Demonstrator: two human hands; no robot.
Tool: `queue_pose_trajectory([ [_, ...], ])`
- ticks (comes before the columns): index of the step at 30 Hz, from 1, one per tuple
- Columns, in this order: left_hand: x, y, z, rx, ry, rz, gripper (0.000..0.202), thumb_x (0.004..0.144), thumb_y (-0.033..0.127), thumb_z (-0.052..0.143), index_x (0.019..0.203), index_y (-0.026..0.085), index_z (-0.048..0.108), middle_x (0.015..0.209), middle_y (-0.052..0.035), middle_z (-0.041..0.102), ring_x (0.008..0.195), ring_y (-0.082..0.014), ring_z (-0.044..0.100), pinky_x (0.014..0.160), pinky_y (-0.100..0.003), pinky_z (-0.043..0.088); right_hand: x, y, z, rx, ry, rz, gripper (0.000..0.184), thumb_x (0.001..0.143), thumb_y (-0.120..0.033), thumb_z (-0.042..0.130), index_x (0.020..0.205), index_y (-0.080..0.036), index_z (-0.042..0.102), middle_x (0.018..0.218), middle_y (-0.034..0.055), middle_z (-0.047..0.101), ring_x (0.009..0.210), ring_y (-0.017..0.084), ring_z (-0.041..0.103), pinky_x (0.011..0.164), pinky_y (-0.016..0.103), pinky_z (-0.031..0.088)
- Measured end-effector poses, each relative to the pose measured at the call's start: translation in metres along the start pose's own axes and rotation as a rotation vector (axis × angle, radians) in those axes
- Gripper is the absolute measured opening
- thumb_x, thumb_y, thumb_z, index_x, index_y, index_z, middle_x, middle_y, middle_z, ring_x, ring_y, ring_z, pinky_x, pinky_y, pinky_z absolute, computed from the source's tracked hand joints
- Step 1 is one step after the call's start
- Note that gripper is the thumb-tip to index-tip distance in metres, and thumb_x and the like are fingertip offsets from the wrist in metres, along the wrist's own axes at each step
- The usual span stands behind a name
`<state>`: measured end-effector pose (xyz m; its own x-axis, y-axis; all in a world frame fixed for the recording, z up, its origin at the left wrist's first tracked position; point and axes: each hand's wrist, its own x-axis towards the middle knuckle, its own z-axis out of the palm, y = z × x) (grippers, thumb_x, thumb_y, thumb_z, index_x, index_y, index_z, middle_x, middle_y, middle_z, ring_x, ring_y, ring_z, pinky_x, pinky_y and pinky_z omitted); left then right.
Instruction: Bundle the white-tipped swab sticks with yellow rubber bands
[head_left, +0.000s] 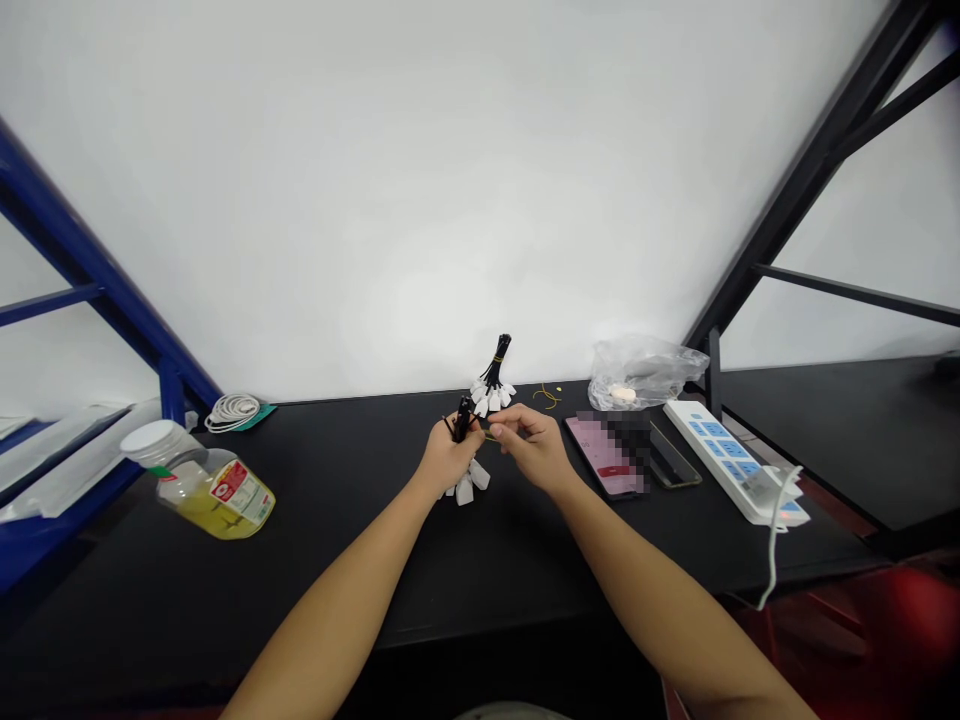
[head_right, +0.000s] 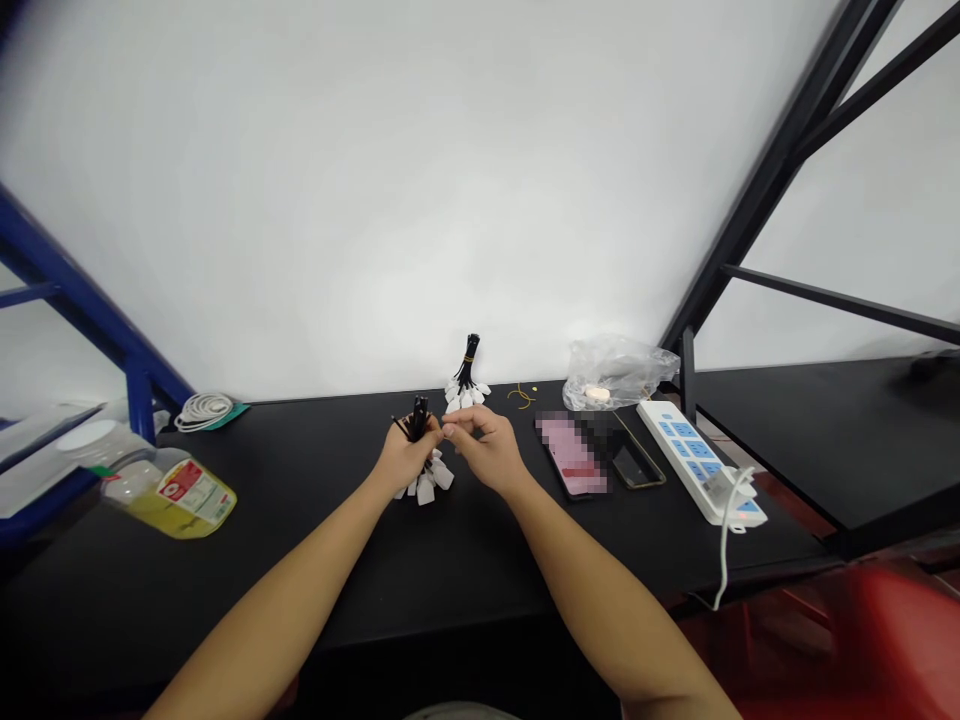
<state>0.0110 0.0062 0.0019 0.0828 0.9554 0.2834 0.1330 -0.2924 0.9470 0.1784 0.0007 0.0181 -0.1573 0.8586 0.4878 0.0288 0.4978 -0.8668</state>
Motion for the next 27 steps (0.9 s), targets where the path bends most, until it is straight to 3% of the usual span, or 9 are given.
queue_pose_trajectory([
  [4,-0.001,-0.001,0.003,-0.002,0.061,0.020,0.016,0.076,0.024,0.065,0.066,0.020,0.053,0.057,0.0029,0.048,0.053,-0.0116,0.047,0.053,-0.024,0.037,-0.004,-0.009,0.005,0.357,-0.105,0.105,0.032,0.088,-0.046,0.067,0.110,-0.023,0.067,0.070,-0.0003,0.068,0.049,0.012,0.053,0.054,0.028,0.047],
  [6,-0.003,-0.001,0.005,0.022,0.082,0.036,0.016,0.074,0.021,0.064,0.066,0.020,0.051,0.059,0.0029,0.048,0.054,-0.0118,0.046,0.053,-0.024,0.037,-0.004,-0.010,0.005,0.426,-0.092,0.134,0.030,0.089,-0.045,0.066,0.111,-0.025,0.064,0.097,0.0048,0.075,0.046,0.009,0.051,0.051,0.028,0.048],
  [8,-0.005,0.000,0.006,0.078,0.082,0.054,0.015,0.073,0.018,0.063,0.066,0.021,0.050,0.059,0.0034,0.047,0.053,-0.0114,0.044,0.053,-0.024,0.035,-0.001,-0.006,0.004,0.428,-0.045,0.127,0.029,0.086,-0.043,0.070,0.109,-0.027,0.065,0.128,0.0082,0.069,0.046,0.007,0.055,0.051,0.029,0.051],
  [10,-0.007,0.001,0.007,0.140,0.049,0.077,0.014,0.074,0.018,0.064,0.068,0.021,0.051,0.059,0.0036,0.048,0.053,-0.0113,0.044,0.053,-0.024,0.033,0.002,-0.001,0.003,0.397,0.009,0.115,0.034,0.081,-0.043,0.075,0.108,-0.026,0.066,0.141,0.0108,0.060,0.054,0.010,0.062,0.057,0.032,0.055],
  [14,-0.010,0.005,0.005,0.193,-0.034,0.111,0.008,0.080,0.023,0.064,0.076,0.021,0.057,0.060,0.0036,0.050,0.054,-0.0127,0.047,0.055,-0.025,0.033,0.006,0.006,0.001,0.362,0.004,0.065,0.085,0.062,-0.047,0.091,0.137,-0.029,0.054,0.136,0.0149,0.064,0.080,0.019,0.068,0.081,0.042,0.057],
  [17,-0.010,0.007,0.006,0.249,-0.047,0.099,0.006,0.080,0.022,0.063,0.085,0.021,0.062,0.060,0.0029,0.054,0.054,-0.0148,0.050,0.055,-0.026,0.032,0.002,0.001,0.003,0.320,-0.043,-0.027,0.111,0.055,-0.053,0.093,0.149,-0.029,0.040,0.134,0.0154,0.065,0.106,0.027,0.065,0.102,0.049,0.048],
  [19,-0.010,0.006,0.008,0.315,-0.041,0.094,0.021,0.075,0.019,0.066,0.096,0.023,0.064,0.065,0.0012,0.060,0.058,-0.0178,0.055,0.056,-0.027,0.033,-0.002,-0.006,0.006,0.255,-0.067,-0.055,0.110,0.058,-0.053,0.092,0.151,-0.030,0.038,0.137,0.0153,0.063,0.118,0.030,0.061,0.107,0.050,0.044],
  [22,-0.010,0.002,0.012,0.419,-0.050,0.074,0.040,0.070,0.018,0.072,0.108,0.025,0.063,0.074,-0.0021,0.066,0.066,-0.0230,0.061,0.059,-0.028,0.033,-0.006,-0.013,0.009,0.067,-0.104,-0.131,0.090,0.067,-0.044,0.090,0.145,-0.032,0.046,0.137,0.0128,0.062,0.119,0.030,0.061,0.104,0.048,0.047],
  [27,-0.008,-0.004,0.010,0.479,-0.075,0.049,0.029,0.075,0.021,0.071,0.101,0.025,0.060,0.073,-0.0015,0.063,0.065,-0.0237,0.060,0.061,-0.029,0.031,0.000,-0.007,0.002,-0.383,-0.172,-0.414,0.058,0.073,-0.043,0.086,0.125,-0.030,0.065,0.108,0.0083,0.070,0.101,0.027,0.064,0.096,0.045,0.048],
])
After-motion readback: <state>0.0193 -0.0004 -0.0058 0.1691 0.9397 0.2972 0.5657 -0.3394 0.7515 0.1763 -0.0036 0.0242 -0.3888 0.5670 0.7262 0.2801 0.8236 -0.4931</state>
